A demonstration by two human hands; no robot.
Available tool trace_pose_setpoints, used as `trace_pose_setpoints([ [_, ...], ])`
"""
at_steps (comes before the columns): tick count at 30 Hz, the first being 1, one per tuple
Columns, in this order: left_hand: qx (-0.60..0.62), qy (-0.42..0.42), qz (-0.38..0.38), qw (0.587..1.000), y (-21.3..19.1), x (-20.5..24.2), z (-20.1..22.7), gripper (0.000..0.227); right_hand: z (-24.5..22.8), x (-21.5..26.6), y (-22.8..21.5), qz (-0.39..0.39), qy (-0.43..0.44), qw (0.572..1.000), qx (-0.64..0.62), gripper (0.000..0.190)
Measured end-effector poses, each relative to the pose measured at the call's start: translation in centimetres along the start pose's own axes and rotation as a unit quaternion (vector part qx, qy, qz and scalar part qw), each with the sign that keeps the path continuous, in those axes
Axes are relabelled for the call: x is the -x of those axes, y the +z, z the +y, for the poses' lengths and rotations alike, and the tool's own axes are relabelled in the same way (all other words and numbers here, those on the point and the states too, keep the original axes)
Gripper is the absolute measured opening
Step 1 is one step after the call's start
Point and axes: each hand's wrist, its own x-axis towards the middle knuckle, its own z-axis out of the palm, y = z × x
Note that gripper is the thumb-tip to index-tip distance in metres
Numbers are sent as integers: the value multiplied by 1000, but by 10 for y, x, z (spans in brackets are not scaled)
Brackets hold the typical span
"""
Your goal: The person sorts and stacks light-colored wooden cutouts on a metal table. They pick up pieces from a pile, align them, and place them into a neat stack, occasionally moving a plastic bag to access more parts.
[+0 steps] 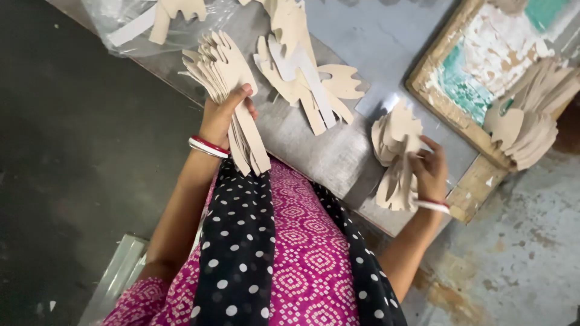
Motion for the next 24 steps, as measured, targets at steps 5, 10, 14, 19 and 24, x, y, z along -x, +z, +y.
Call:
trace_pose_setpoints([
  [5, -7, 4, -6, 1000, 7, -1, 2, 26, -43, 15, 18, 152, -31, 912, 379, 45],
  [10, 8, 2, 9, 1000, -5, 0, -2, 27, -37, -24, 88, 245, -165, 902, 314, 25],
  [14, 46, -4, 4, 999, -3, 3, -1, 28, -54, -71, 201, 9, -236, 945, 228, 30],
  [19, 6, -17, 20, 1000, -6, 5, -7, 32, -77, -90, 228, -32, -265, 917, 296, 28],
  [24, 37, -16, 1, 999, 1, 10, -10, 31, -142, -77, 196, 44, -294, 889, 349, 7],
])
